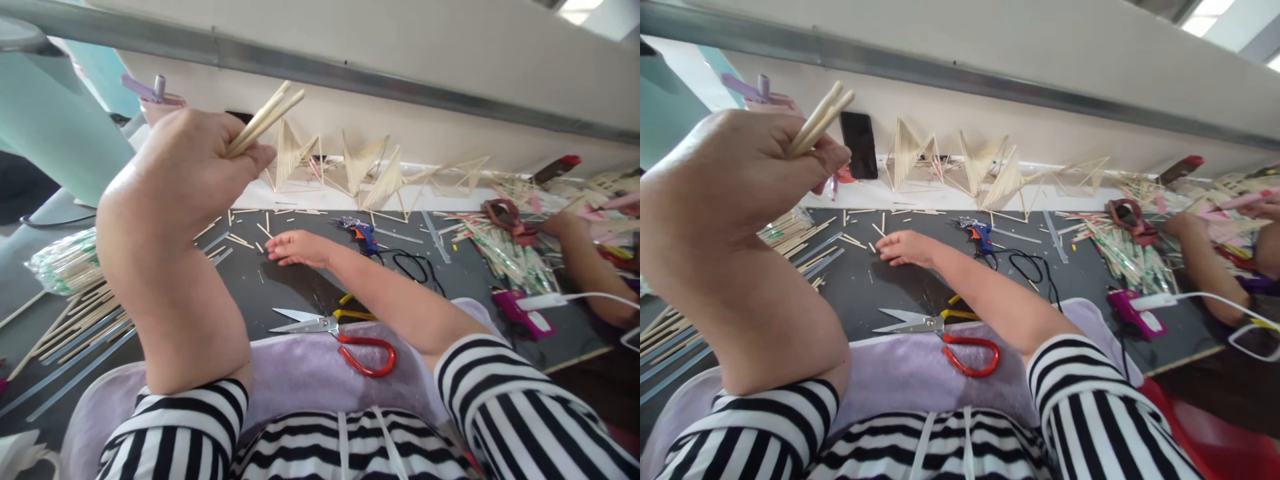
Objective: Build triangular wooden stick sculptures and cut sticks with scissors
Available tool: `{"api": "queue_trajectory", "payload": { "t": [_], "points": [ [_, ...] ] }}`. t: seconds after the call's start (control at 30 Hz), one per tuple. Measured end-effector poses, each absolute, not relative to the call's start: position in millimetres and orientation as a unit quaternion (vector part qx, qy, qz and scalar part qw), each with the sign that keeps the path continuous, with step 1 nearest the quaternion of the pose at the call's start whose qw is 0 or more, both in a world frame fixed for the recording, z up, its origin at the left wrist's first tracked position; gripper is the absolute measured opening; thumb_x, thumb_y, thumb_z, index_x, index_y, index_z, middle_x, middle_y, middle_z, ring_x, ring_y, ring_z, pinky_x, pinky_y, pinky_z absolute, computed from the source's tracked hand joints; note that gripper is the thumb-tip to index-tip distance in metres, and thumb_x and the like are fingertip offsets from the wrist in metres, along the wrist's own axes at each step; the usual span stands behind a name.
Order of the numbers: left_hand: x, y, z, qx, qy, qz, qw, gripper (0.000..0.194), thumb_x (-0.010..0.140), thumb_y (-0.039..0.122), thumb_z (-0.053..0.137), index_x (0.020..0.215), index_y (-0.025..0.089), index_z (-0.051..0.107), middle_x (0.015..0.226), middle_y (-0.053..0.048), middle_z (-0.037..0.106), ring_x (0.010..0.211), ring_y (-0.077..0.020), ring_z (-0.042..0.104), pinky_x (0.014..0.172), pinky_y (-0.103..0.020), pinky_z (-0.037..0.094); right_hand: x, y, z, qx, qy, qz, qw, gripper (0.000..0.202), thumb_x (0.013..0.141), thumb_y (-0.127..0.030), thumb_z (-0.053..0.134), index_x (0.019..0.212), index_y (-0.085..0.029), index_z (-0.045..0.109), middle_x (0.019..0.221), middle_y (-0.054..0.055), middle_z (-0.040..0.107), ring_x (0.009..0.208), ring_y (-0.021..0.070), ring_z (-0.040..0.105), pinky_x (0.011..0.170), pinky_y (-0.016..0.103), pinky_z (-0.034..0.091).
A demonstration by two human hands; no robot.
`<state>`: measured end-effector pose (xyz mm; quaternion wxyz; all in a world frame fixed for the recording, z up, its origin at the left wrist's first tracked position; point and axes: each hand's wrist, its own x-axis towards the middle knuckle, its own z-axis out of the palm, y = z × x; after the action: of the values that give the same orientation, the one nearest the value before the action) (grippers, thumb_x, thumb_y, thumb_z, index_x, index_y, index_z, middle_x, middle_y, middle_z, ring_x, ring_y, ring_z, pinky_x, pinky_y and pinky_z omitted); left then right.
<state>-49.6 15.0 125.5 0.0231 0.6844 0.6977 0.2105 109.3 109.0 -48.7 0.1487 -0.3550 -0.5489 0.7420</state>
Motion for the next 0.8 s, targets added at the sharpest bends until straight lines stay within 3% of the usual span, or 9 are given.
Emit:
{"api": "queue_trajectory", "payload": {
  "t": [0.07,0.13,0.23,0.3,0.4,0.47,0.6,0.8],
  "points": [
    [-51,15,126,0.679,0.700,0.219,0.011,0.036,0.083,0.050,0.042,0.081,0.021,0.063,0.065,0.001,0.046,0.065,-0.0132,0.042,0.062,-0.029,0.033,128,112,-42,-0.398,-0.557,0.682,0.259,0.014,0.082,-0.013,0.058,0.095,-0.016,0.062,0.101,0.007,0.067,0.084,0.0123,0.065,0.071,0.024,0.055],
    [-52,17,125,0.690,0.689,0.221,0.006,0.036,0.084,0.049,0.041,0.078,0.020,0.063,0.063,0.001,0.046,0.062,-0.0124,0.040,0.059,-0.028,0.031,153,115,-35,-0.439,-0.554,0.634,0.313,0.013,0.084,-0.013,0.052,0.092,-0.016,0.061,0.091,0.006,0.068,0.075,0.0115,0.065,0.066,0.024,0.054],
    [-49,23,122,0.710,0.668,0.223,0.016,0.038,0.084,0.049,0.042,0.081,0.018,0.064,0.064,0.000,0.048,0.061,-0.0120,0.041,0.058,-0.028,0.030,188,112,-33,-0.528,-0.559,0.573,0.283,0.014,0.081,-0.009,0.052,0.090,-0.016,0.060,0.078,0.004,0.068,0.063,0.0115,0.064,0.061,0.025,0.053],
    [-43,29,119,0.711,0.667,0.220,0.039,0.037,0.083,0.048,0.045,0.082,0.018,0.065,0.059,0.001,0.046,0.057,-0.0113,0.039,0.056,-0.027,0.028,202,107,-38,-0.563,-0.570,0.559,0.213,0.015,0.080,-0.011,0.053,0.092,-0.015,0.061,0.081,0.007,0.069,0.071,0.0151,0.067,0.068,0.030,0.055],
    [-31,36,115,0.723,0.656,0.206,0.063,0.033,0.083,0.045,0.048,0.077,0.017,0.064,0.054,0.001,0.041,0.053,-0.0105,0.035,0.055,-0.027,0.027,204,99,-46,-0.601,-0.635,0.399,0.276,0.026,0.079,-0.008,0.053,0.102,-0.015,0.064,0.104,0.009,0.069,0.098,0.0170,0.065,0.090,0.033,0.050],
    [-25,39,114,0.735,0.646,0.195,0.062,0.031,0.083,0.043,0.049,0.073,0.017,0.063,0.054,0.000,0.043,0.054,-0.0116,0.036,0.056,-0.028,0.027,197,96,-48,-0.592,-0.676,0.314,0.308,0.032,0.080,-0.008,0.051,0.108,-0.016,0.064,0.111,0.008,0.068,0.104,0.0160,0.063,0.094,0.031,0.046],
    [-23,38,115,0.734,0.649,0.192,0.061,0.029,0.082,0.042,0.049,0.075,0.019,0.064,0.054,-0.001,0.046,0.056,-0.0144,0.042,0.058,-0.029,0.030,164,96,-46,-0.542,-0.765,0.290,0.192,0.030,0.081,-0.013,0.050,0.103,-0.015,0.069,0.100,0.007,0.072,0.091,0.0177,0.066,0.085,0.030,0.049],
    [-31,36,114,0.719,0.660,0.208,0.065,0.033,0.083,0.045,0.047,0.080,0.019,0.067,0.055,-0.001,0.048,0.058,-0.0157,0.046,0.059,-0.029,0.032,94,116,-50,-0.379,-0.881,0.273,0.076,0.025,0.071,-0.007,0.058,0.078,-0.023,0.075,0.088,-0.001,0.074,0.087,0.0159,0.066,0.079,0.022,0.047]
  ]
}}
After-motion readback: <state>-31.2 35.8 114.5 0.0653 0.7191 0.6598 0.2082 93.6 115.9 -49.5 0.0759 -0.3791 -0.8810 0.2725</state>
